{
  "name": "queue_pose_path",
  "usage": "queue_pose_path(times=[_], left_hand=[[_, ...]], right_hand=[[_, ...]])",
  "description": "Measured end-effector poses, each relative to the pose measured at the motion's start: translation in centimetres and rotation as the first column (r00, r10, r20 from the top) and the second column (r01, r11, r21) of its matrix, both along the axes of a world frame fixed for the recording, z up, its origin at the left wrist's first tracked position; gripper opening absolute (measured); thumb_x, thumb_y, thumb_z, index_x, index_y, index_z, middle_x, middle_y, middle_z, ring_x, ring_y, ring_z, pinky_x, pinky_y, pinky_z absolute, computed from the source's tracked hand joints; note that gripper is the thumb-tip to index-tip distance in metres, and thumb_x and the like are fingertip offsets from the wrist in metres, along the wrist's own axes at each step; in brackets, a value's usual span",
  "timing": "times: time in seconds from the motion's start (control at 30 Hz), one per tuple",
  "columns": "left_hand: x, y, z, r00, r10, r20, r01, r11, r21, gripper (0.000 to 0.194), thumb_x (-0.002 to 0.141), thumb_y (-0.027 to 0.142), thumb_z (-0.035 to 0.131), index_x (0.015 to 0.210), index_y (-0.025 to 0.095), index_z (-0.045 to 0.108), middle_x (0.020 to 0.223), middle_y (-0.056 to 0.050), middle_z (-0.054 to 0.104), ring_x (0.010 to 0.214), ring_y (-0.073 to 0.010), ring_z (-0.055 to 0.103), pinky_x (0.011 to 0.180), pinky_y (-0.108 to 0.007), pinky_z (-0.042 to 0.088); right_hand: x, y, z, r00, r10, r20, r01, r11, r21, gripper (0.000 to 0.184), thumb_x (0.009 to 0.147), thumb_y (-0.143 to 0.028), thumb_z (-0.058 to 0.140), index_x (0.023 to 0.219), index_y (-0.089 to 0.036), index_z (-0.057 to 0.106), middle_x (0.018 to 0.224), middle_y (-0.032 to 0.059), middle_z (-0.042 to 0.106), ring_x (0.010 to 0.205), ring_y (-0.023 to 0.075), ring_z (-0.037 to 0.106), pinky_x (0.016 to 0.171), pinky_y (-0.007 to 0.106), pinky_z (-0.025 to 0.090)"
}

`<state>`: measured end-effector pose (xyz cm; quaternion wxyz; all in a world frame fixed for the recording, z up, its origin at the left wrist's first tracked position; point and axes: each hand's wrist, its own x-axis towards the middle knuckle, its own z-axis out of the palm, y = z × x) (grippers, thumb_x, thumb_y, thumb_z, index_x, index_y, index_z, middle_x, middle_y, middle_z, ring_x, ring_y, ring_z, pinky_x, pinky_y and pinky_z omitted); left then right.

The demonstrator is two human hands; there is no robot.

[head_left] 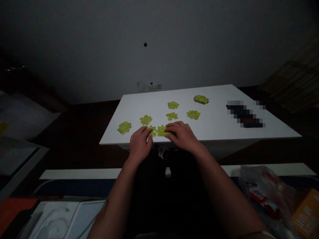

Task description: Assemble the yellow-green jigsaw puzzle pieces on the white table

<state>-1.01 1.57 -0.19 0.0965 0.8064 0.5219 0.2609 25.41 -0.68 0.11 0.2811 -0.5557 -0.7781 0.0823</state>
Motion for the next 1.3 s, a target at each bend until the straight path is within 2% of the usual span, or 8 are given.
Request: queue_pose_path(times=[0.13, 0.27, 0.47, 0.73, 0.87, 0.97, 1.1, 1.3], left_hand=[[-0.4, 1.0, 0.1, 0.994, -0.041, 0.097, 0.046, 0.997, -0.055, 0.047, 0.101, 0.024, 0.070, 0.148, 0.019, 0.072, 0.149, -0.018, 0.068, 0.142, -0.0358, 0.067, 0.127, -0.059, 0.054], [-0.8, 1.3, 0.2, 0.983, -0.092, 0.160, 0.099, 0.994, -0.041, 0.051, 0.102, 0.023, 0.068, 0.153, 0.021, 0.069, 0.152, -0.017, 0.062, 0.141, -0.0333, 0.066, 0.128, -0.056, 0.053], [-0.5, 1.2, 0.5, 0.996, -0.087, 0.000, 0.087, 0.994, -0.064, 0.044, 0.103, 0.019, 0.065, 0.143, 0.027, 0.081, 0.151, -0.014, 0.067, 0.143, -0.0373, 0.064, 0.126, -0.065, 0.052], [0.7, 0.8, 1.3, 0.987, -0.100, -0.130, 0.093, 0.994, -0.057, 0.045, 0.105, 0.017, 0.061, 0.143, 0.022, 0.084, 0.156, -0.018, 0.070, 0.147, -0.0365, 0.065, 0.129, -0.058, 0.052], [1.7, -0.9, 1.3, 0.974, -0.081, -0.213, 0.073, 0.996, -0.049, 0.047, 0.113, 0.027, 0.058, 0.156, 0.023, 0.076, 0.168, -0.018, 0.064, 0.156, -0.0369, 0.060, 0.133, -0.058, 0.049], [2.2, -2.2, 1.2, 0.956, -0.066, -0.286, 0.050, 0.997, -0.063, 0.056, 0.117, 0.043, 0.057, 0.169, 0.021, 0.063, 0.182, -0.020, 0.049, 0.169, -0.0406, 0.046, 0.138, -0.063, 0.040], [2.3, -2.9, 1.4, 0.936, -0.075, -0.344, 0.044, 0.994, -0.098, 0.062, 0.119, 0.048, 0.050, 0.176, 0.023, 0.052, 0.190, -0.017, 0.037, 0.178, -0.0392, 0.032, 0.142, -0.064, 0.034], [4.6, -3.7, 0.6, 0.909, -0.173, -0.380, 0.159, 0.985, -0.067, 0.074, 0.119, 0.050, 0.047, 0.181, 0.010, 0.039, 0.190, -0.019, 0.033, 0.180, -0.0345, 0.025, 0.148, -0.057, 0.024]], right_hand=[[0.0, 0.0, 0.0, 1.000, -0.006, 0.015, 0.006, 1.000, 0.003, 0.018, 0.109, -0.040, 0.077, 0.123, -0.034, 0.086, 0.146, 0.0035, 0.082, 0.133, 0.0370, 0.069, 0.106, 0.055, 0.053], [-0.1, -0.1, 0.1, 1.000, 0.007, 0.023, -0.007, 1.000, 0.011, 0.019, 0.109, -0.038, 0.076, 0.124, -0.033, 0.086, 0.144, 0.0040, 0.082, 0.134, 0.0369, 0.069, 0.110, 0.056, 0.052], [-0.3, -0.1, 0.2, 1.000, -0.007, 0.014, 0.007, 1.000, 0.009, 0.017, 0.109, -0.038, 0.076, 0.121, -0.034, 0.088, 0.143, 0.0033, 0.083, 0.135, 0.0377, 0.069, 0.110, 0.057, 0.053], [0.7, 0.7, -0.4, 0.999, 0.043, 0.004, -0.043, 0.999, 0.012, 0.020, 0.106, -0.037, 0.078, 0.123, -0.035, 0.088, 0.142, 0.0034, 0.084, 0.134, 0.0383, 0.071, 0.110, 0.059, 0.055], [1.7, 1.6, -0.7, 0.994, 0.111, -0.009, -0.111, 0.994, 0.009, 0.022, 0.105, -0.038, 0.076, 0.123, -0.036, 0.089, 0.141, 0.0033, 0.084, 0.133, 0.0378, 0.072, 0.111, 0.060, 0.056], [2.0, 1.7, -0.8, 0.992, 0.128, -0.016, -0.127, 0.991, 0.035, 0.026, 0.105, -0.038, 0.074, 0.125, -0.034, 0.089, 0.140, 0.0059, 0.085, 0.130, 0.0379, 0.074, 0.111, 0.061, 0.058], [1.9, 1.4, -1.0, 0.991, 0.125, -0.045, -0.122, 0.991, 0.058, 0.029, 0.106, -0.039, 0.070, 0.128, -0.031, 0.088, 0.140, 0.0088, 0.084, 0.128, 0.0387, 0.075, 0.110, 0.062, 0.059], [1.8, 1.2, -1.0, 0.986, 0.133, -0.098, -0.126, 0.989, 0.072, 0.030, 0.105, -0.036, 0.068, 0.127, -0.029, 0.087, 0.137, 0.0103, 0.085, 0.129, 0.0374, 0.076, 0.114, 0.061, 0.059]])
